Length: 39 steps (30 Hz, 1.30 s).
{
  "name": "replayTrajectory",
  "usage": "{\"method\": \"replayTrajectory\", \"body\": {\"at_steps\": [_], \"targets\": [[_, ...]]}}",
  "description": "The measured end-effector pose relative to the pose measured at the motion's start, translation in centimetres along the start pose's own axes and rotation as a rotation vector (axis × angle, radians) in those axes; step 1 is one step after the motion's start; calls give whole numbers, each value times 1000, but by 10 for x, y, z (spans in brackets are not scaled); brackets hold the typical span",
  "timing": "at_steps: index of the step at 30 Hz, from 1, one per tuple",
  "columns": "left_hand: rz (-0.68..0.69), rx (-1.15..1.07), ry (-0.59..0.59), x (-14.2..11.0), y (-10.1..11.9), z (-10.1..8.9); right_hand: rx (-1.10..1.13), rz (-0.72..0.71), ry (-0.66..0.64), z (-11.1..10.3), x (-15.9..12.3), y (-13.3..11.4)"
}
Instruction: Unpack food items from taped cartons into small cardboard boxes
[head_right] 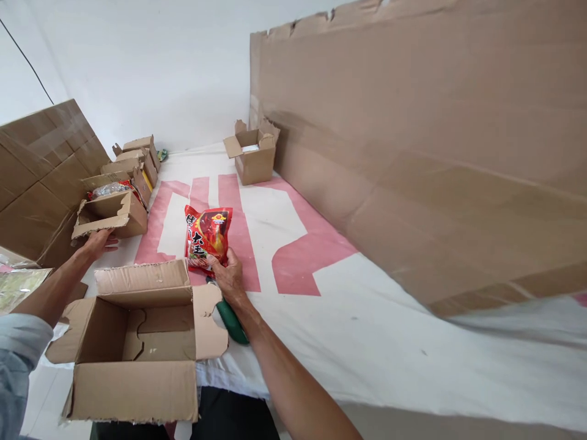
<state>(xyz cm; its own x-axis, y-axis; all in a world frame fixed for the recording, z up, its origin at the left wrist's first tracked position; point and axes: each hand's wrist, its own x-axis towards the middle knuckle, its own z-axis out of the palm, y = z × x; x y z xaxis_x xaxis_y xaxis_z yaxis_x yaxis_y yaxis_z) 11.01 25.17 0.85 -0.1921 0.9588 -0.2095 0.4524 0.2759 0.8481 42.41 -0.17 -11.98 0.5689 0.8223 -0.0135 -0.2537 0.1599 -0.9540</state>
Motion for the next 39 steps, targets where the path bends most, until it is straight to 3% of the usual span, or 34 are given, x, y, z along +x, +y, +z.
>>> {"method": "replayTrajectory", "body": {"at_steps": [8,15,20,24,27,31,34,37,39], "targets": [[26,59,-40,31,21,15,-37,19,31,-3,2,6],[53,120,-24,34,18,12,-16,6,10,-3,4,10],[108,212,-10,15,9,-12,-11,25,-22,-2,2,7],[170,372,-72,-9,12,-28,30,33,-72,3,0,3],[255,505,-149,-30,19,-30,62,21,-128,6,-3,-2],[367,630,-298,-62,35,-20,70,20,-180,6,-6,-11],[575,652,-360,-92,54,-2,74,0,-218,7,-8,-16],[1129,722,-323,-129,78,25,84,-19,-259,10,-11,-19],[1392,863,-273,-154,93,46,74,-25,-285,11,-13,-20]]}}
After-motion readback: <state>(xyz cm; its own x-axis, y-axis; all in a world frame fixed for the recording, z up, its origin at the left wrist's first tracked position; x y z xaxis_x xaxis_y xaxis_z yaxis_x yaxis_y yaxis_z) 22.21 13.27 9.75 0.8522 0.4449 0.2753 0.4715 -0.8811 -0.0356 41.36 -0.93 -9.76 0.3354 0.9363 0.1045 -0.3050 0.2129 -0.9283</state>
